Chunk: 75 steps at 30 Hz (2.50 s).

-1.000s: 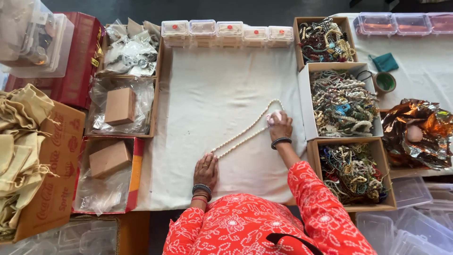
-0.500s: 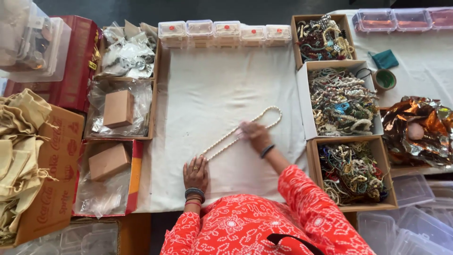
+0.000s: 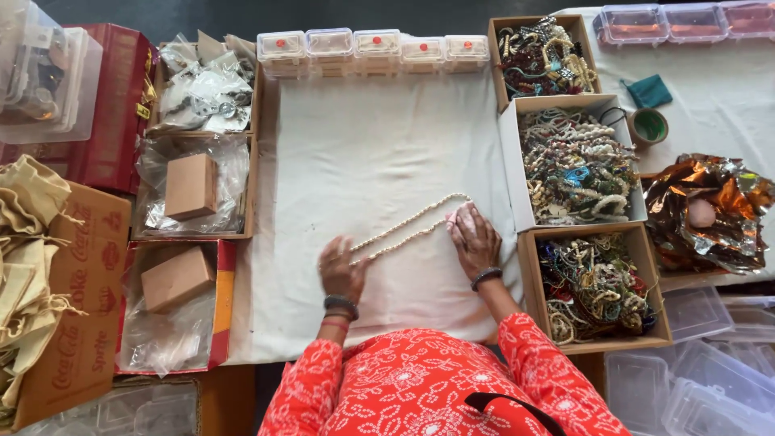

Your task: The person wipes a pearl necklace with a pink cloth on a white cloth-covered table. The person then folds the necklace and places it into a clear plastic bag.

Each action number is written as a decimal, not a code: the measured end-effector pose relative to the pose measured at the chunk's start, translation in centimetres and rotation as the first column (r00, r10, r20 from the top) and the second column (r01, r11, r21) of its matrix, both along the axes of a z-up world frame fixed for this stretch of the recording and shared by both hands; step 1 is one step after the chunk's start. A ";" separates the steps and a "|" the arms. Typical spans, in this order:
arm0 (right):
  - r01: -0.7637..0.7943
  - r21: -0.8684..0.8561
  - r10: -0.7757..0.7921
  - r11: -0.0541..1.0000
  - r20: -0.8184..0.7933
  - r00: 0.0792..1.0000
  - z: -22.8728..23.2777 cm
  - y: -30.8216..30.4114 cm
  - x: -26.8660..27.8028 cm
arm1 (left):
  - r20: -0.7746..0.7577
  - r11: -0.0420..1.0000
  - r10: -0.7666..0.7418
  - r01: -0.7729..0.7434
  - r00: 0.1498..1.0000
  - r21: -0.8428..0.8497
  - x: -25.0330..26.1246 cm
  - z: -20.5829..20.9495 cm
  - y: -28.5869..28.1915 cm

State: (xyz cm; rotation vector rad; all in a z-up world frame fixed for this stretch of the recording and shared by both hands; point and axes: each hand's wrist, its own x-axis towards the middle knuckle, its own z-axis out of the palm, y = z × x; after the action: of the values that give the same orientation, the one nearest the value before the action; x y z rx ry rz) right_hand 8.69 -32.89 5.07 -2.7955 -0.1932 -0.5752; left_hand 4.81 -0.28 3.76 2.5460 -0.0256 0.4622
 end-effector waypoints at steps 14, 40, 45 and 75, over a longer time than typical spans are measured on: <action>-0.215 0.205 0.231 0.955 -0.056 0.971 -4.9 7.1 -1.7 | -0.444 0.834 -0.185 0.379 0.877 0.401 -2.0 -3.1 -3.6; -0.486 0.050 0.486 0.873 0.017 0.874 -2.1 9.1 -2.0 | -0.449 0.907 -0.070 0.244 0.891 0.344 -2.9 -3.2 -1.1; 0.053 0.052 -0.048 0.997 -0.101 0.994 -4.4 -0.5 -1.3 | -0.316 0.977 0.082 -0.014 0.945 0.212 -1.6 -3.2 -0.4; 0.244 0.181 -0.241 0.953 -0.036 0.970 -1.8 -0.2 -1.5 | 0.077 0.598 -0.518 0.425 0.852 -0.679 13.4 13.4 -9.5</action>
State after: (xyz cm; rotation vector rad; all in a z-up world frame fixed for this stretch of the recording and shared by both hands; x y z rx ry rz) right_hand 7.21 -33.07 3.26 -2.6577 0.2010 -0.5965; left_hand 18.23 -9.81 17.20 1.7235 -0.4096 0.0543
